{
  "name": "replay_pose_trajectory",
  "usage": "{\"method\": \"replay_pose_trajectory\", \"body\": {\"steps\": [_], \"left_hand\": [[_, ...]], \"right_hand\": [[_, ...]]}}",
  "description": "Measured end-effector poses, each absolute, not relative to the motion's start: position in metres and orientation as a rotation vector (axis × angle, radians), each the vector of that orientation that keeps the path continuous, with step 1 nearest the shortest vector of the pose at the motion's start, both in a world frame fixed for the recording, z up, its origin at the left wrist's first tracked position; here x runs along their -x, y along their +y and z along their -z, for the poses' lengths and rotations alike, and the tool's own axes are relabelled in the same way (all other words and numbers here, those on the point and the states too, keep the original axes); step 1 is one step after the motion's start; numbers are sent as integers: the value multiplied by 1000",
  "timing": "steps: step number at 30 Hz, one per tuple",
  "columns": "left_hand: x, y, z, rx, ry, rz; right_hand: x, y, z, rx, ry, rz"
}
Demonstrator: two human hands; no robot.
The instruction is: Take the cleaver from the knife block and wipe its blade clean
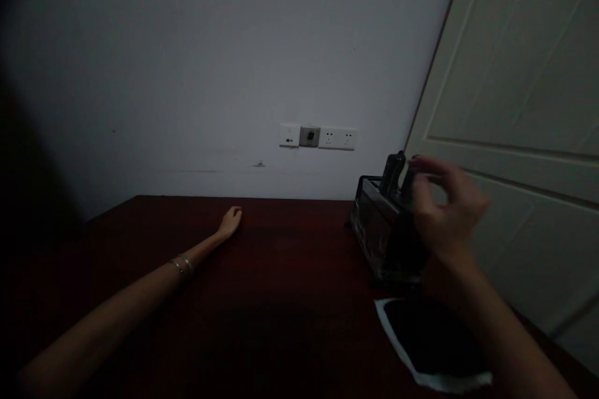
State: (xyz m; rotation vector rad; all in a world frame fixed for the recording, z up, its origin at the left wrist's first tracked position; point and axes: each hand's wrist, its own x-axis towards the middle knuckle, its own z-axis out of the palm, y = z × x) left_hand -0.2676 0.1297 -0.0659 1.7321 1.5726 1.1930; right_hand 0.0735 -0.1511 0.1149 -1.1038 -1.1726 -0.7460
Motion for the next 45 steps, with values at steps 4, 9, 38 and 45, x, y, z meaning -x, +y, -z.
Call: {"method": "replay_pose_trajectory", "body": {"steps": [4,9,38,45], "left_hand": [[277,126,76,-2006,1583,-1058],[271,118,86,-2332,1538,-867],[274,113,83,-2713,1500,-271],[274,113,83,-2717,1495,-272]], "right_hand": [[-16,-110,-63,1148,-1825,551],[14,-37,16,1515,-2191,124],[30,12,77,1968,-2207,-104],[30,14,78,1965,-2212,-88]]}}
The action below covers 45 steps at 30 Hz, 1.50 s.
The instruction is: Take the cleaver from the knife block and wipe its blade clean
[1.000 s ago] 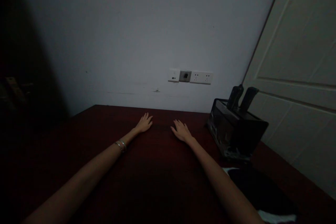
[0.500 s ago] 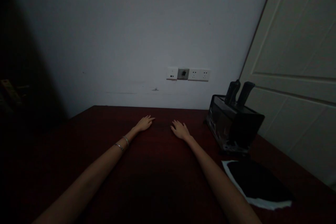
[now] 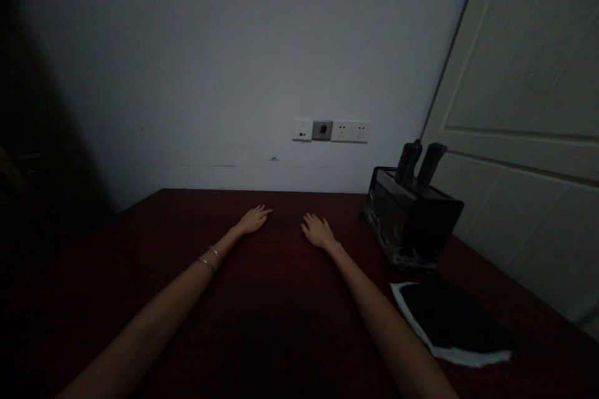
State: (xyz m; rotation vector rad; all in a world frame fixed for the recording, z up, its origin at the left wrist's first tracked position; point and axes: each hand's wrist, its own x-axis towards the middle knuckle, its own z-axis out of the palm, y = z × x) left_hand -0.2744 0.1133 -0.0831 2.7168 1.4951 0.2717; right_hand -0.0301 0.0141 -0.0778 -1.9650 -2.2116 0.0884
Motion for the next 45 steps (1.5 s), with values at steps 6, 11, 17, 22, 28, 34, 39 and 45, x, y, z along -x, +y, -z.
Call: {"method": "replay_pose_trajectory", "body": {"steps": [6,11,17,22,28,34,39,45], "left_hand": [[274,113,83,-2723,1516,-254],[274,113,84,-2726,1534,-233],[274,111,83,-2717,1527,-232],[274,109,81,-2708,1528,-229],[274,109,80,-2702,1531,-230],[274,109,82,-2702,1529,-231],[275,110,83,-2701,1530,-245],[274,111,83,-2697,1530,-241]], "right_hand": [[29,14,80,1946,-2203,-93],[28,17,82,1949,-2198,-117],[28,17,82,1955,-2203,-113],[29,15,81,1960,-2208,-114],[29,15,80,1959,-2203,-105],[29,14,81,1953,-2200,-101],[29,15,81,1953,-2200,-100],[29,15,81,1958,-2204,-102]]}}
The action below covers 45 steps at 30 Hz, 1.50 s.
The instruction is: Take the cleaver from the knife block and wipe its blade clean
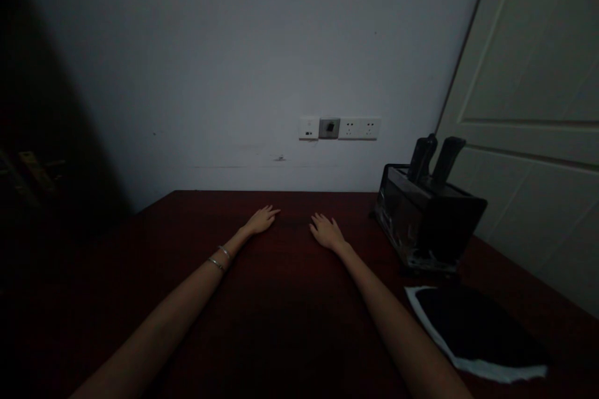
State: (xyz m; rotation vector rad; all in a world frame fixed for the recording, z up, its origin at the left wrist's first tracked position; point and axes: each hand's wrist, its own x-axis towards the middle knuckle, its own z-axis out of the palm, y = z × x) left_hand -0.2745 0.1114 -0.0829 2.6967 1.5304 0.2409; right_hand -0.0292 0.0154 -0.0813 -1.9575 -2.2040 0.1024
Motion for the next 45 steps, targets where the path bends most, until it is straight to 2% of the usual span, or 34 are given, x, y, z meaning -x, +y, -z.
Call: {"method": "replay_pose_trajectory", "body": {"steps": [45], "left_hand": [[275,116,85,-2719,1519,-251]], "right_hand": [[32,11,78,1920,-2166,-74]]}}
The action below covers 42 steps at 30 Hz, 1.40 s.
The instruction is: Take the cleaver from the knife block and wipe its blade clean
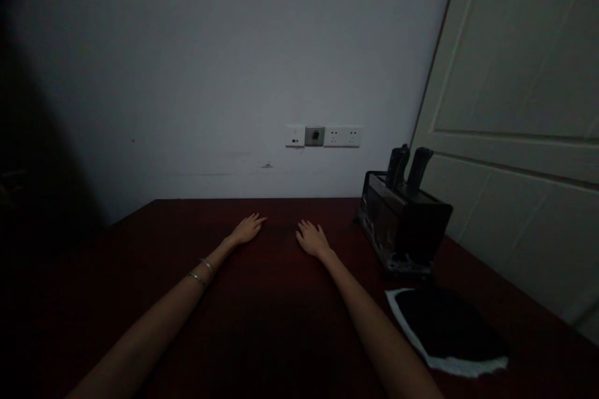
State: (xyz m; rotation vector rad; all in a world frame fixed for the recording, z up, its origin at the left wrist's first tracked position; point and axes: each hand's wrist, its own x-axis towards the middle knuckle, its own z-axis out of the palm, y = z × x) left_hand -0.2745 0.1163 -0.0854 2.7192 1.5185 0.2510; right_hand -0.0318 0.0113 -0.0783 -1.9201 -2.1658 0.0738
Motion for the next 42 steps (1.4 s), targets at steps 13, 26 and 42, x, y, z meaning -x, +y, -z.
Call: {"method": "replay_pose_trajectory", "body": {"steps": [13,26,42], "left_hand": [[275,111,82,-2712,1531,-275],[275,114,84,-2732,1539,-272],[267,106,67,-2753,1555,-179]], "right_hand": [[34,9,76,1891,-2102,-48],[36,10,80,1833,-2026,-4],[15,-51,35,1649,-2109,-206]]}}
